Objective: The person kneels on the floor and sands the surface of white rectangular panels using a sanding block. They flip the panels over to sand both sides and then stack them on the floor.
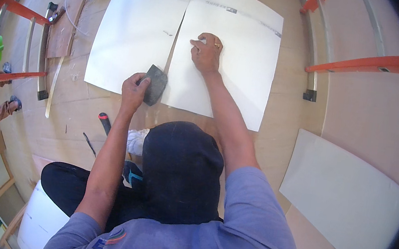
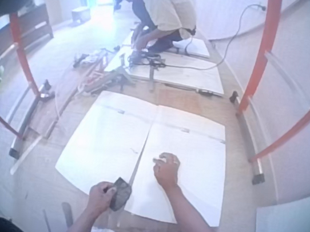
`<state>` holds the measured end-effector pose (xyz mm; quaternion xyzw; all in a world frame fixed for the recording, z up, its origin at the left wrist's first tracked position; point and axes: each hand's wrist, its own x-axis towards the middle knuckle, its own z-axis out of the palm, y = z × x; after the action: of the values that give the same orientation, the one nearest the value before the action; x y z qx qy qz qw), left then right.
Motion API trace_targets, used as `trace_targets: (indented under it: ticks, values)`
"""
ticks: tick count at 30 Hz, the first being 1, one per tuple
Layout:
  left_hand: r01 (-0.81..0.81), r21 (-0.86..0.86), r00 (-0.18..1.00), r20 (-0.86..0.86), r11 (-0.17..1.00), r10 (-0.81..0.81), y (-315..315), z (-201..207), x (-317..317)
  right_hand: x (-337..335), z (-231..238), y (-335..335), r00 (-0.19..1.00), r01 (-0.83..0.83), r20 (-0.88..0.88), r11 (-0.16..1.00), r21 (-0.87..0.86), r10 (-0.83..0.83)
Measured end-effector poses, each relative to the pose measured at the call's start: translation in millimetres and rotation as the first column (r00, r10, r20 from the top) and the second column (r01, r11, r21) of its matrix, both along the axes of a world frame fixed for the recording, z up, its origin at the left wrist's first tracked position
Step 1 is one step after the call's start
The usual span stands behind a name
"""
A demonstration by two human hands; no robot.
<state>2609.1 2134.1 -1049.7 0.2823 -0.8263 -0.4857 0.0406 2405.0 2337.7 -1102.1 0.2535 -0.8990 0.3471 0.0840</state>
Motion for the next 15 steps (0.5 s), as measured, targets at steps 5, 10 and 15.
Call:
trace_targets:
  ticks: [5,10,15]
  values:
    - [0.019,0.007,1.000,-0.006,1.000,-0.019,2,-1,-6,-10,-7,13,0.997,-0.022,0.073,0.999,-0.041,0.025]
    - [0.003,0.009,1.000,0.026,1.000,-0.003,2,4,-3,4,4,-2,0.995,-0.006,-0.101,0.994,0.105,0.017]
    - [0.003,-0.011,1.000,0.023,1.000,-0.003,1,6,-1,5,6,2,0.994,-0.060,-0.076,0.986,0.158,0.072]
